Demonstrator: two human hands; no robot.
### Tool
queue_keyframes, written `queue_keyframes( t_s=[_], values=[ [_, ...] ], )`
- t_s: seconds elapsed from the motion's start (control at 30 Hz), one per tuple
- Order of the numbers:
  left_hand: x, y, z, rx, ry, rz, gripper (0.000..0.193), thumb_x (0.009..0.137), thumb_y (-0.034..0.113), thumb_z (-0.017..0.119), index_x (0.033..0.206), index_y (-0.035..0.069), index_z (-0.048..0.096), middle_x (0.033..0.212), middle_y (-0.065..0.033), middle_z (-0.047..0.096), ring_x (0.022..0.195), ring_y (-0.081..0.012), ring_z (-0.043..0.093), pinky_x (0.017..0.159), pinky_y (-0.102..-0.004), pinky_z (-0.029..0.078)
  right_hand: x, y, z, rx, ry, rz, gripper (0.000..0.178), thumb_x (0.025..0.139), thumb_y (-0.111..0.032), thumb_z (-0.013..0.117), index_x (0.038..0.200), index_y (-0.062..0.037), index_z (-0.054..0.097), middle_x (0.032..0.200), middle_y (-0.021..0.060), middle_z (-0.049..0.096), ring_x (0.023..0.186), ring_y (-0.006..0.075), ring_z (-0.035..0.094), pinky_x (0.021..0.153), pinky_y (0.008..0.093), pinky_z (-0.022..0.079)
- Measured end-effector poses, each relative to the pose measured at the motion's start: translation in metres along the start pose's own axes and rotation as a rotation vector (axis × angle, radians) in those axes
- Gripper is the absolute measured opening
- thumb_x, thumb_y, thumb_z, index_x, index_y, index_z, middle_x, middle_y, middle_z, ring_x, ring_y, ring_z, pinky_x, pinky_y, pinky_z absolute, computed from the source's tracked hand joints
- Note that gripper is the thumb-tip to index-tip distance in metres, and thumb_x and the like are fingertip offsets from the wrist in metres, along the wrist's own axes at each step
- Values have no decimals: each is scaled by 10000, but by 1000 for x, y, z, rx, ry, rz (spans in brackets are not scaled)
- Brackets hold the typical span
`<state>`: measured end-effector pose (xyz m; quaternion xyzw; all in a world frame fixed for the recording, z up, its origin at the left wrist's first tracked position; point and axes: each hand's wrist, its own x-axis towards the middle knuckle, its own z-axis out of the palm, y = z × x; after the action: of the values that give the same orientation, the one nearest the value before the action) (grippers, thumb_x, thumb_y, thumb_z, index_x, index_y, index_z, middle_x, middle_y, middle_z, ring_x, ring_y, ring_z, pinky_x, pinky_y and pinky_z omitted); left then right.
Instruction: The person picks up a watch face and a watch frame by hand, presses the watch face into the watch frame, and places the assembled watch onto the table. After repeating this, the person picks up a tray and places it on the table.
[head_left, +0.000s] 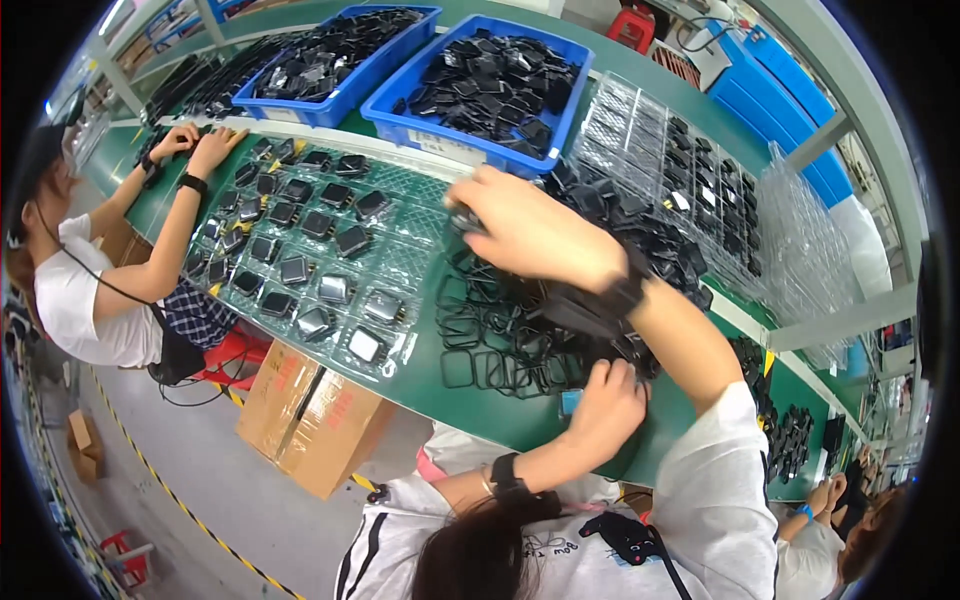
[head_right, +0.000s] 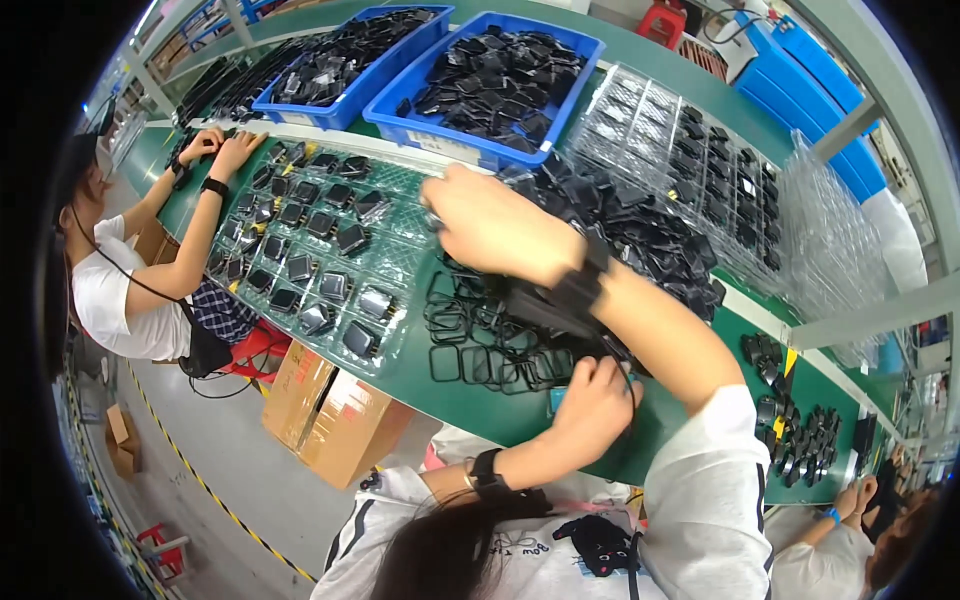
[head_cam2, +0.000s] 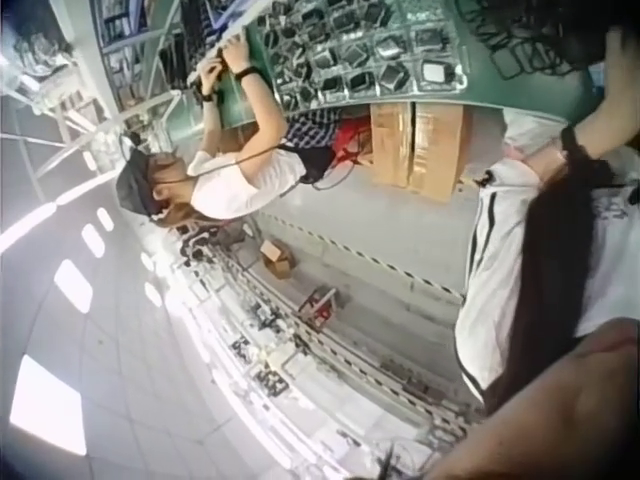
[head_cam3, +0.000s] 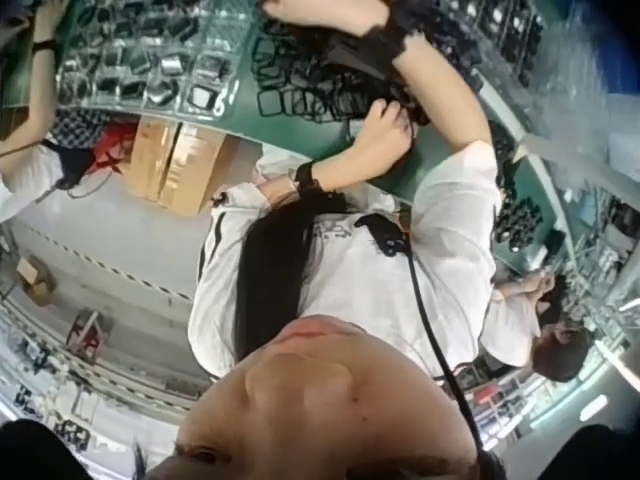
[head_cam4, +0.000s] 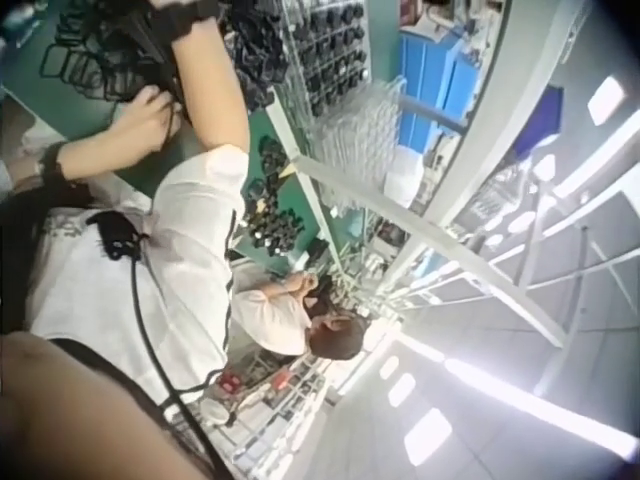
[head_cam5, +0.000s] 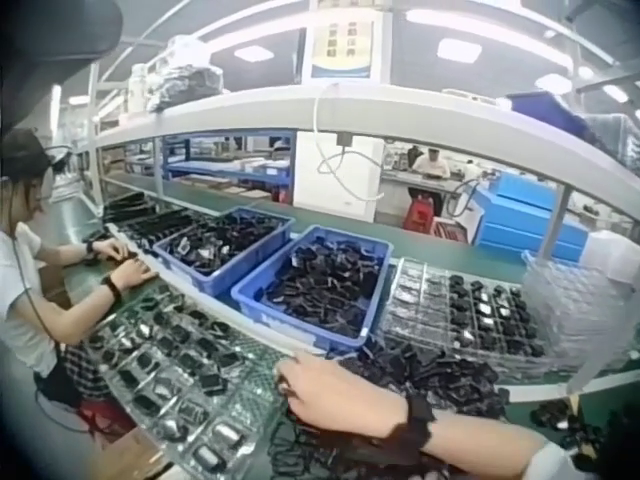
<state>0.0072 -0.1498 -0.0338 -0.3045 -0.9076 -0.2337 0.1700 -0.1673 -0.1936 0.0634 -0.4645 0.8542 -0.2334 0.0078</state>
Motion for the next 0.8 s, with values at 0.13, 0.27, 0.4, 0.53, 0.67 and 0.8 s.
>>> queue_keyframes(
  t_s=[0.13,0.27,0.4,0.53,0.67,0.8],
  values=[
    [-5,-12,25,-57,17,-51,225,731,192,537,903,66,610,933,-87,590,981,-246,488,833,-410,344,84,15,69,-111,-161,48,219,712,-23,584,930,-7,565,831,192,597,858,400,587,722,460,486],
    [-12,-18,15,-346,178,97,353,701,162,572,999,-24,611,1097,-118,551,1112,-286,461,906,-417,361,85,21,95,-186,-158,-33,273,695,-54,662,927,8,532,802,206,611,835,395,608,711,487,491],
    [-13,-33,-16,-774,228,-9,338,702,94,625,1010,-37,585,1094,-169,553,1052,-338,505,874,-415,426,102,13,64,-147,-300,36,385,672,-96,756,963,26,536,849,224,629,885,391,612,745,459,496],
    [-25,-73,-70,-859,36,-121,371,700,87,734,1041,42,595,1062,-144,596,986,-336,570,868,-401,470,118,48,57,-216,-231,-25,392,631,-102,767,931,61,576,863,241,631,876,392,617,763,438,501],
    [-54,-123,-116,-466,-114,-283,334,725,124,691,1044,41,633,1030,-137,622,969,-327,574,819,-401,496,107,60,63,-266,-204,2,388,612,-102,767,925,65,610,916,260,621,912,389,612,772,435,515],
    [-57,-150,-143,-195,133,-615,296,725,119,709,1002,42,638,1010,-144,635,952,-332,584,818,-400,492,120,68,52,-225,-257,8,370,654,-108,756,943,58,594,922,248,603,908,395,593,798,434,492]
  ],
)
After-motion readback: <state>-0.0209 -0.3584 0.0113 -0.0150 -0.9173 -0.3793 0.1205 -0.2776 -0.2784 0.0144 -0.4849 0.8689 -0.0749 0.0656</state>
